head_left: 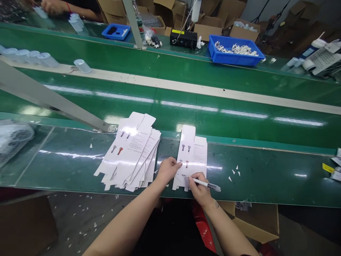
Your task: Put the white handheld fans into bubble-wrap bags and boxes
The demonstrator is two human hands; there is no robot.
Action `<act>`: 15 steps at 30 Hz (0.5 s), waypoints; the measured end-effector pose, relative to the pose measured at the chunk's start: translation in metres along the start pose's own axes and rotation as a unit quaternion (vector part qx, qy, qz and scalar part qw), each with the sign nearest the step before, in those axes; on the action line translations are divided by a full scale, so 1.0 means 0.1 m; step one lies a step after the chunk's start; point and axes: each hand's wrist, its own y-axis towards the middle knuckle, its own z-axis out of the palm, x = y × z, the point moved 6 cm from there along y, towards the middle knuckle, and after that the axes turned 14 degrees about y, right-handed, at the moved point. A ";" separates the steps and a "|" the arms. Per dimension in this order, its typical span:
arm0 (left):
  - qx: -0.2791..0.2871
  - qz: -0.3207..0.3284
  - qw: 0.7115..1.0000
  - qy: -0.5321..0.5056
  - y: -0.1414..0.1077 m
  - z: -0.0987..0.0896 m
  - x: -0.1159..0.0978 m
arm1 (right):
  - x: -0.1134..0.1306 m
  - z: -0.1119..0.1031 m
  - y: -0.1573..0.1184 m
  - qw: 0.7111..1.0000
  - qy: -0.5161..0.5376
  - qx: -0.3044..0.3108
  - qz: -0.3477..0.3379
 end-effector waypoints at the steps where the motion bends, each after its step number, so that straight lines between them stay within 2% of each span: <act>1: -0.001 0.000 1.000 0.007 0.00 -0.01 0.00 | -0.01 0.02 0.01 1.000 -0.001 0.002 0.000; 6: -0.009 0.005 0.999 0.031 0.03 0.01 -0.04 | 0.03 0.06 0.04 1.000 0.003 0.017 -0.003; 8: -0.004 0.004 1.000 0.007 0.01 0.00 -0.06 | 0.04 0.03 0.03 1.000 0.021 0.012 0.009; 10: 0.003 0.004 0.999 -0.043 -0.06 -0.11 -0.06 | 0.04 -0.06 0.05 0.998 0.060 -0.017 0.029; 12: 0.009 0.008 0.997 -0.082 -0.17 -0.40 -0.03 | 0.01 -0.21 0.12 0.991 0.093 -0.081 0.046; 15: -0.015 -0.009 0.998 -0.060 -0.39 -1.14 0.14 | -0.05 -0.41 0.28 0.982 0.084 -0.163 0.045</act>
